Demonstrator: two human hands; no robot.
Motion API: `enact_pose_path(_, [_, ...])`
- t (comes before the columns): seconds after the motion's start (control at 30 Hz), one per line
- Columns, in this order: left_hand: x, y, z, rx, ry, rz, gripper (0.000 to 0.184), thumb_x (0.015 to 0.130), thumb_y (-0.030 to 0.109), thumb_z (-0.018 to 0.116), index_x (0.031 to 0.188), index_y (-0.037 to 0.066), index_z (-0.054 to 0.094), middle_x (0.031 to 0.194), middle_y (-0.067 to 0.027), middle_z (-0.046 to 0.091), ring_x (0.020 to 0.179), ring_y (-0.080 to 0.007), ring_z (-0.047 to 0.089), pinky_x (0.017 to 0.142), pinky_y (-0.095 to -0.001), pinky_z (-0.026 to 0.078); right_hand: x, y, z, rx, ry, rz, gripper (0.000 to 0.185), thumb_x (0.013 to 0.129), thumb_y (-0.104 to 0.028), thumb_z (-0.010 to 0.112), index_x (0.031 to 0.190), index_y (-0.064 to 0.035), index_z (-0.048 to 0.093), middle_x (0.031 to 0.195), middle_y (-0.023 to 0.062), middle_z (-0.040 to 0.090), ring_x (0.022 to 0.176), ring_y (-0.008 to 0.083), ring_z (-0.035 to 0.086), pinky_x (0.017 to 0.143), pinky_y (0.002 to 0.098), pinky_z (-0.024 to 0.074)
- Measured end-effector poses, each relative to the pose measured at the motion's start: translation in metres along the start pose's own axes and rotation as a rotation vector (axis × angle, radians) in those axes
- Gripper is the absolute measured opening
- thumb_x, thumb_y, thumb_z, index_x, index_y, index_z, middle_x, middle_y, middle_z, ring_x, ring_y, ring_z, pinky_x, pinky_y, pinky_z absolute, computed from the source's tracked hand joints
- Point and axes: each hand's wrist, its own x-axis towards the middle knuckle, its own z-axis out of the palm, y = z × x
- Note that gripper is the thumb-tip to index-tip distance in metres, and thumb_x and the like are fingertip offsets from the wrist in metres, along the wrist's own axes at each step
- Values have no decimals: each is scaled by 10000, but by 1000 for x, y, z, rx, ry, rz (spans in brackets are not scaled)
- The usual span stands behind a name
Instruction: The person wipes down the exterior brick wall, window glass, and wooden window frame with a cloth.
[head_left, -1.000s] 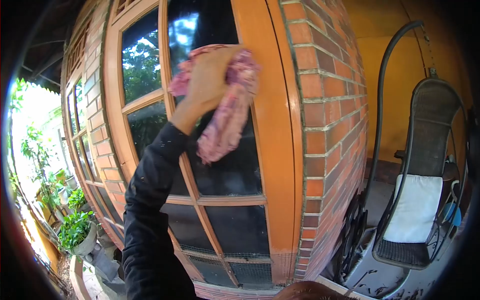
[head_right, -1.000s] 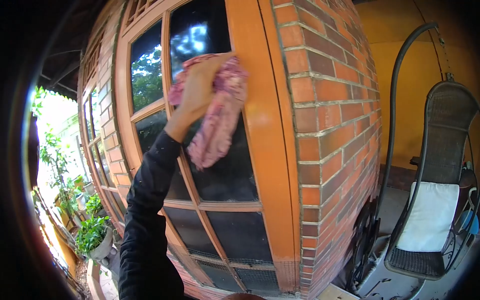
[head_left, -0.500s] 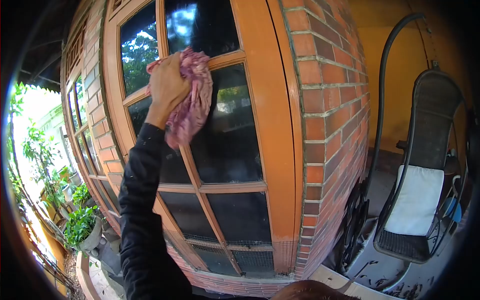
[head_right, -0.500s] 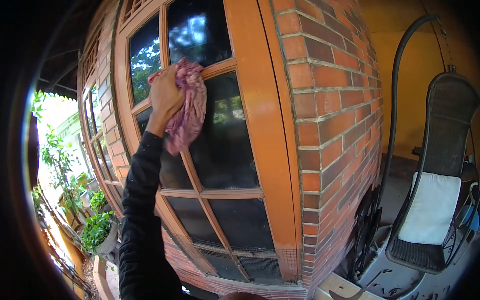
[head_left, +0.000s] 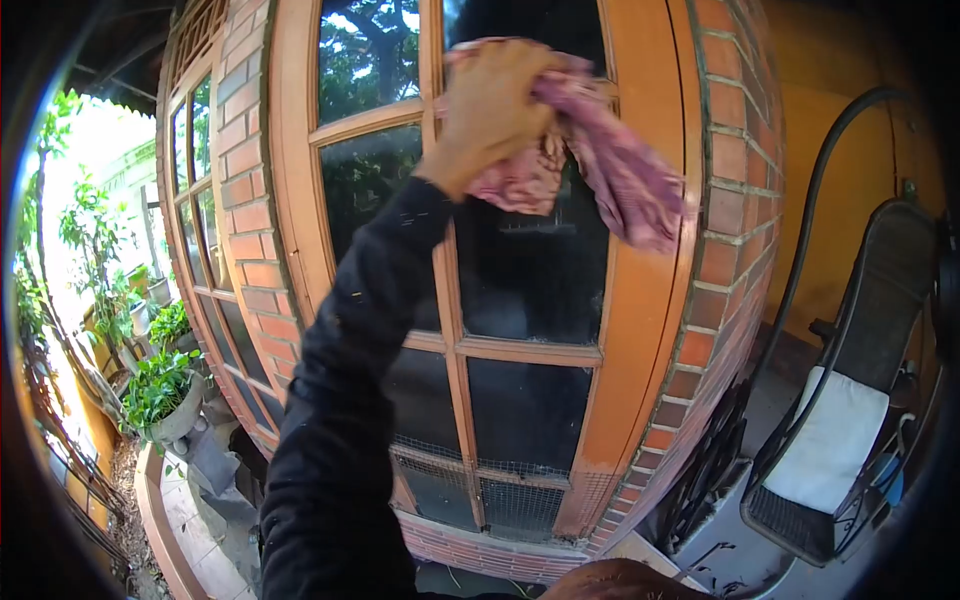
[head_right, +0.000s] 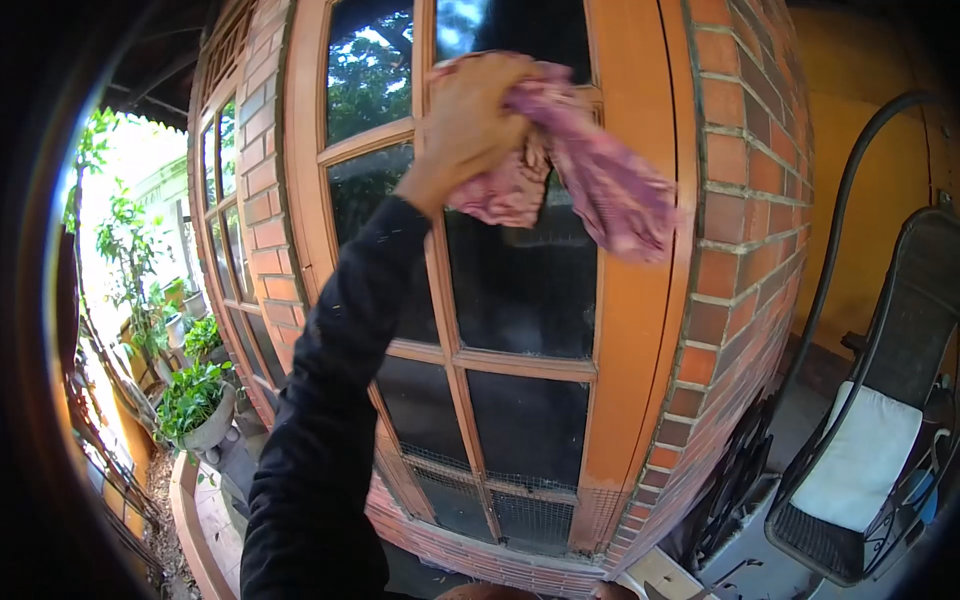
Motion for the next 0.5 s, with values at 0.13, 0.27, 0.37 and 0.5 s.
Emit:
enact_pose_path(0.13, [-44, -69, -52, 329, -14, -122, 282, 834, 150, 633, 1096, 104, 729, 1184, -123, 680, 1133, -356, 631, 1005, -465, 472, 6, -48, -24, 54, 10, -62, 392, 907, -107, 685, 1287, -32, 623, 1234, 212, 646, 1124, 365, 638, 988, 452, 524])
enact_pose_path(0.27, [-30, -34, -37, 26, 2, -103, 203, 866, 179, 654, 1039, 117, 742, 1116, -82, 699, 1064, -338, 639, 945, -442, 482, 7, -88, -40, 79, -15, -136, 381, 903, -89, 688, 1275, -28, 630, 1230, 212, 645, 1123, 364, 638, 989, 451, 523])
enact_pose_path(0.37, [5, 22, 5, -122, 164, 55, 229, 868, 148, 651, 1070, 98, 747, 1121, -130, 704, 1066, -334, 640, 970, -448, 479, 10, -117, -46, 87, -40, -190, 373, 901, -76, 690, 1266, -25, 635, 1228, 213, 644, 1123, 363, 637, 990, 450, 523])
enact_pose_path(0.5, [29, 45, 59, -257, 158, -30, 386, 814, 88, 642, 1197, 111, 678, 1211, -119, 659, 1185, -354, 602, 993, -452, 480, 18, -152, -55, 82, -58, -250, 362, 897, -58, 693, 1254, -21, 642, 1225, 214, 642, 1122, 362, 637, 991, 448, 522])
